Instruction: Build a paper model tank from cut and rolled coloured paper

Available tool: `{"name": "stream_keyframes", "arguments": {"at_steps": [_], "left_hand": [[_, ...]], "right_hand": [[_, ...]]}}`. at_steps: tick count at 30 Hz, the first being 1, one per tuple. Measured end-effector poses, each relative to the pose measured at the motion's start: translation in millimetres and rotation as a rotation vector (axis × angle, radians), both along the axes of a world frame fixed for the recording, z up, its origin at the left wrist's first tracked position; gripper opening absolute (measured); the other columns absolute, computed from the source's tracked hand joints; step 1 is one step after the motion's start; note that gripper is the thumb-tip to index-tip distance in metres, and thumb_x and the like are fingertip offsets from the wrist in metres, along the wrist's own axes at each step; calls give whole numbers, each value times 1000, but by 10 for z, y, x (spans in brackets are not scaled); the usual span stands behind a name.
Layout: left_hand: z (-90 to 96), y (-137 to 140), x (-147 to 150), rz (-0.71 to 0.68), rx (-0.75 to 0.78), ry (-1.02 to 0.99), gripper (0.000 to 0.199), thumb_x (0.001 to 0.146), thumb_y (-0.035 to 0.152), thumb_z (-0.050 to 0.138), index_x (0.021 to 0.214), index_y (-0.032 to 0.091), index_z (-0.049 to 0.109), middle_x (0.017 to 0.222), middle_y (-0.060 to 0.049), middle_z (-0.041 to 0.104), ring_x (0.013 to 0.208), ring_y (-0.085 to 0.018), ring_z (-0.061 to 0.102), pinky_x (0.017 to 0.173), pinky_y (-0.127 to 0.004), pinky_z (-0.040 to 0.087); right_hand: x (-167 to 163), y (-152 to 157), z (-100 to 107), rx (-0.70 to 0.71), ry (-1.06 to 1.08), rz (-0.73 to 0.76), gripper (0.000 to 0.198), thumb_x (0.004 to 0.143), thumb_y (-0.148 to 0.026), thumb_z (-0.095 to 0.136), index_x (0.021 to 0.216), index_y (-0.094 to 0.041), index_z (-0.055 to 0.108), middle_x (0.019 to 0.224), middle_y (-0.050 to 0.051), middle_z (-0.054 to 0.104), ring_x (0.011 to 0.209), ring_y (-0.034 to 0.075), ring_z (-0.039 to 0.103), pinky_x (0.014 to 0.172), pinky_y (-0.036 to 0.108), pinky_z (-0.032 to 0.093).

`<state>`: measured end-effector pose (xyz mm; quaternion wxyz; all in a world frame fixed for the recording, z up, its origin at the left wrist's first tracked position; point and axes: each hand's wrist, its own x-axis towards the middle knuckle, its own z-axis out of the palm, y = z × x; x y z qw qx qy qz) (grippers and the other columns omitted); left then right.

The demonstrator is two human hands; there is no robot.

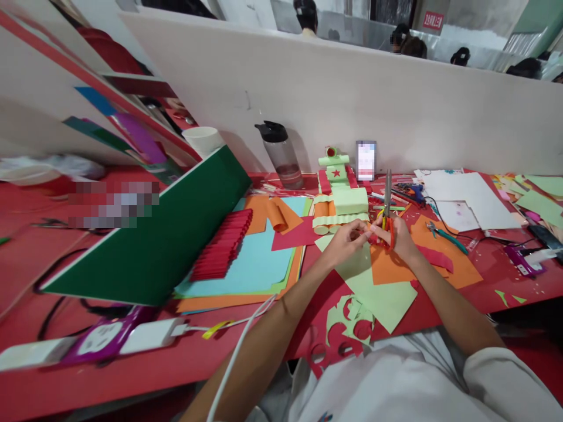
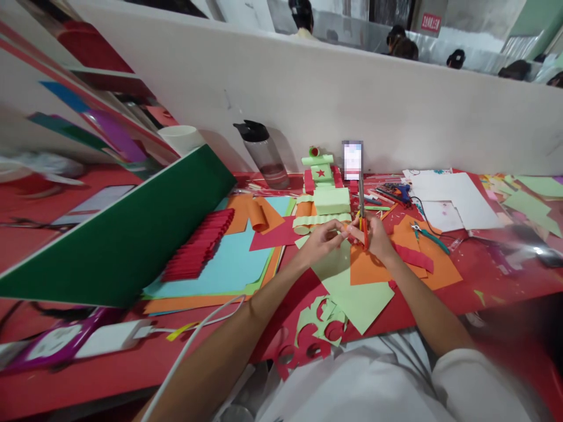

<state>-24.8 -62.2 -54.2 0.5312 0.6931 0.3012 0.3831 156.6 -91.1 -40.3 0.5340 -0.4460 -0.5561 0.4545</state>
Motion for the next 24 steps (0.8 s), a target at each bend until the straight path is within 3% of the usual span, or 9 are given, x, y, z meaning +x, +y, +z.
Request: {"name": "stream_keyframes", "arguments": {"at_steps": [5, 13, 18, 24], "left_hand": [[-8, 18, 4, 72, -11, -55, 36, 90, 55, 67, 88, 19, 61, 79, 0, 61, 62, -11, 55, 59, -24, 46], [-10, 15, -19, 61, 13, 3, 37, 93, 55, 63, 86, 19, 60, 70, 2, 57, 59, -11, 52, 57, -23, 43], [-17, 45, -23, 109, -9, -50, 34, 92, 52, 64, 85, 20, 59, 69, 3, 56, 58, -11, 53, 57, -23, 44], [14, 96, -59, 288, -53, -195, 33, 92, 50, 65, 83, 21, 54, 67, 4, 56, 57, -11, 55, 58, -23, 44]], "right_hand": [[-9, -9, -3, -28, -35, -21, 36, 75, -44, 82, 83, -22, 55, 73, -3, 62, 53, 11, 54, 52, 26, 46], [-8, -13, 12, 0, -113, -60, 38, 73, -46, 83, 80, -22, 55, 67, -4, 58, 56, 12, 50, 54, 27, 45], [1, -19, 9, -72, -51, -1, 37, 80, -48, 79, 87, -22, 54, 60, -7, 53, 50, 11, 48, 48, 24, 39], [-7, -41, -9, -181, -122, 171, 44, 82, -58, 76, 88, -22, 51, 67, -7, 52, 51, 9, 44, 48, 22, 37]]}}
